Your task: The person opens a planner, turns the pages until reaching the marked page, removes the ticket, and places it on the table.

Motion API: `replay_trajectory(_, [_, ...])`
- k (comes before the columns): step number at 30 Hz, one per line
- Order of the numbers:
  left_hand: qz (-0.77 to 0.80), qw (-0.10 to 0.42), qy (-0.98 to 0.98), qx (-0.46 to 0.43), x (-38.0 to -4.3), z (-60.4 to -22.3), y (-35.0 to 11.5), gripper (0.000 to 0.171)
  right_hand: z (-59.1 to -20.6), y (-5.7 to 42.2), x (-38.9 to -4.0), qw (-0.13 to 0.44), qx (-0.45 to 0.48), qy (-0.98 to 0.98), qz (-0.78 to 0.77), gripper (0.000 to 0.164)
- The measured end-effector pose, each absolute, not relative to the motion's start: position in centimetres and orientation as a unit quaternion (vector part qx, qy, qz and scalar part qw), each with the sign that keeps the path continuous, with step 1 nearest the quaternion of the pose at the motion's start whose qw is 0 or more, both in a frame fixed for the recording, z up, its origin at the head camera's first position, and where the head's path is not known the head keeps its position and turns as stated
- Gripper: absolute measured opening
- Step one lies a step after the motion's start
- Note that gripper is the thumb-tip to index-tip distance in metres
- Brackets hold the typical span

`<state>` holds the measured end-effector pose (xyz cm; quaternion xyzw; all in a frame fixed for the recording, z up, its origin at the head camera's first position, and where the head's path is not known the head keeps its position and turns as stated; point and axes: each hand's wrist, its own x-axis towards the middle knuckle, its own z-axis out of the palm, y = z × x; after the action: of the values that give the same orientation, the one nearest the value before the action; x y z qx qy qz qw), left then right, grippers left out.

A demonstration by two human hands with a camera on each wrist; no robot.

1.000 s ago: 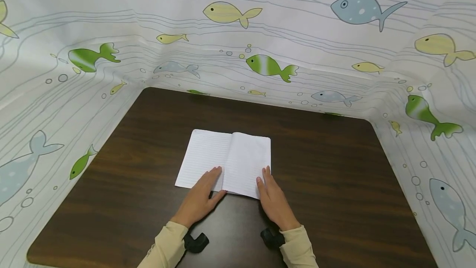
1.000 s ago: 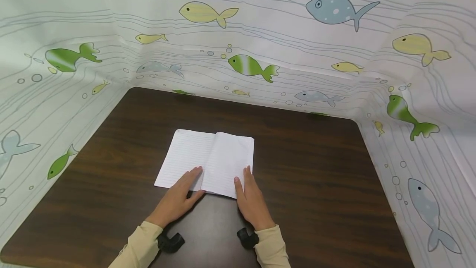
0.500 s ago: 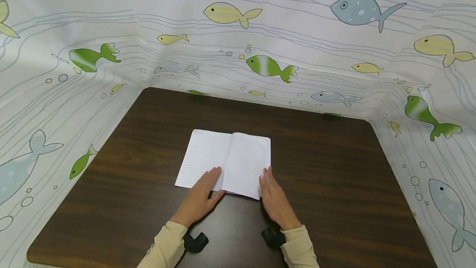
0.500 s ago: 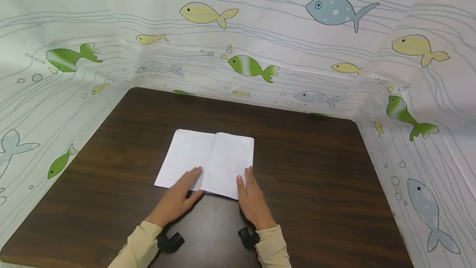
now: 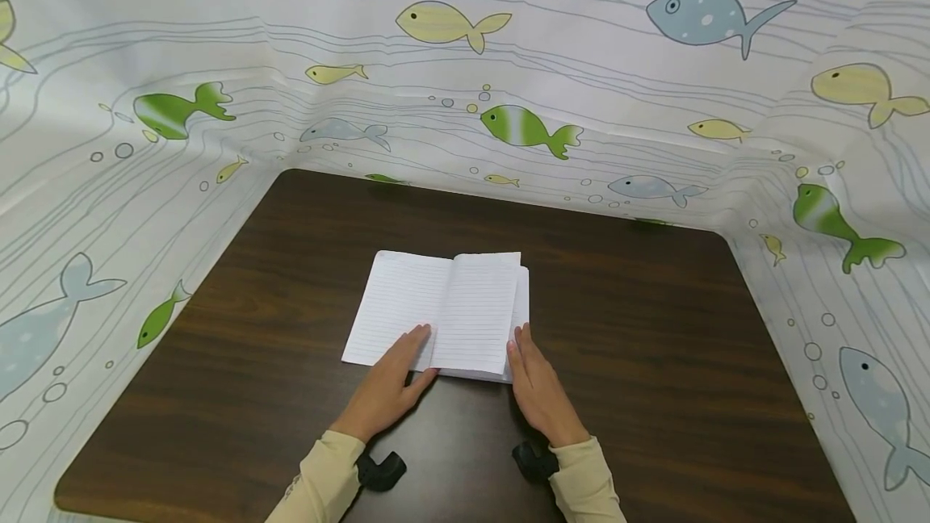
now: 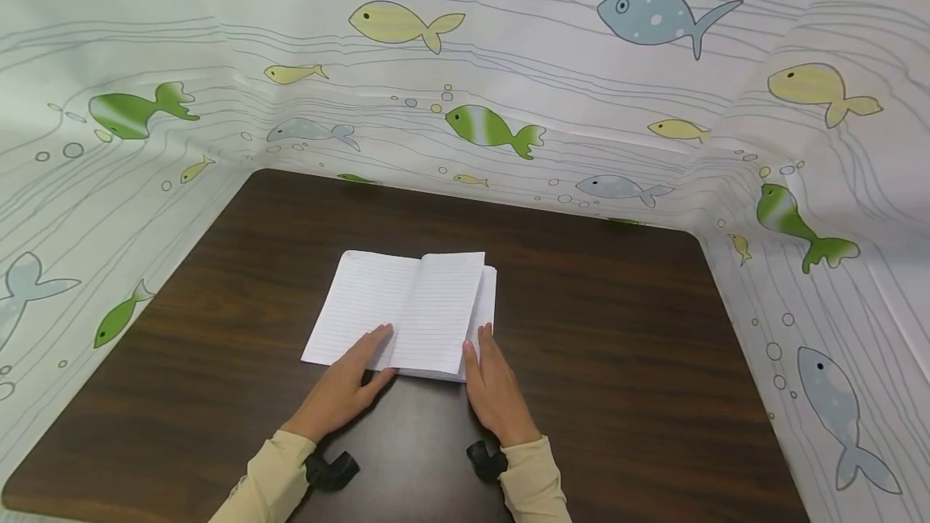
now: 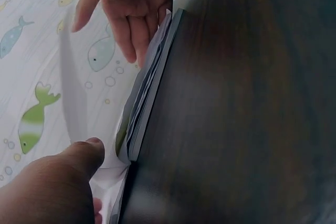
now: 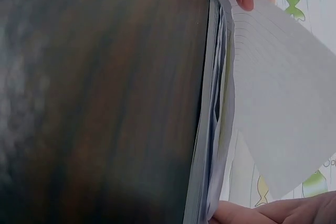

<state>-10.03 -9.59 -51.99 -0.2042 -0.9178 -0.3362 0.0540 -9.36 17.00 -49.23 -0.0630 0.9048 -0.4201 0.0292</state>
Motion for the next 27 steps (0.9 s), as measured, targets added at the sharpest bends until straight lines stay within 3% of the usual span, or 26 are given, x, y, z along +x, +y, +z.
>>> replay_trajectory(4, [-0.351, 0.06, -0.913, -0.2, -10.0, -51.9, -9.7, 0.068, -49.2, 17.1, -9.5, 0.024, -0.073, 0.909, -0.41, 0.063])
replay_trajectory(10, [-0.385, 0.185, -0.88, -0.205, -10.5, -52.0, -9.4, 0.06, -49.2, 17.1, -9.6, 0.007, -0.104, 0.921, -0.374, 0.055])
replay_trajectory(14, [-0.414, 0.261, -0.863, -0.127, -10.7, -51.9, -9.4, 0.061, -49.3, 17.2, -9.6, 0.003, -0.109, 0.923, -0.369, 0.056])
replay_trajectory(18, [-0.39, 0.297, -0.87, -0.056, -11.0, -51.7, -9.7, 0.076, -49.3, 17.3, -9.5, -0.008, -0.116, 0.925, -0.361, 0.056])
replay_trajectory(22, [-0.348, 0.271, -0.89, -0.115, -11.2, -52.0, -9.7, 0.059, -49.4, 17.4, -9.5, -0.01, -0.12, 0.929, -0.35, 0.057])
replay_trajectory(27, [-0.302, 0.153, -0.914, -0.223, -10.9, -52.5, -9.5, 0.045, -49.3, 17.4, -9.5, -0.007, -0.118, 0.931, -0.346, 0.057])
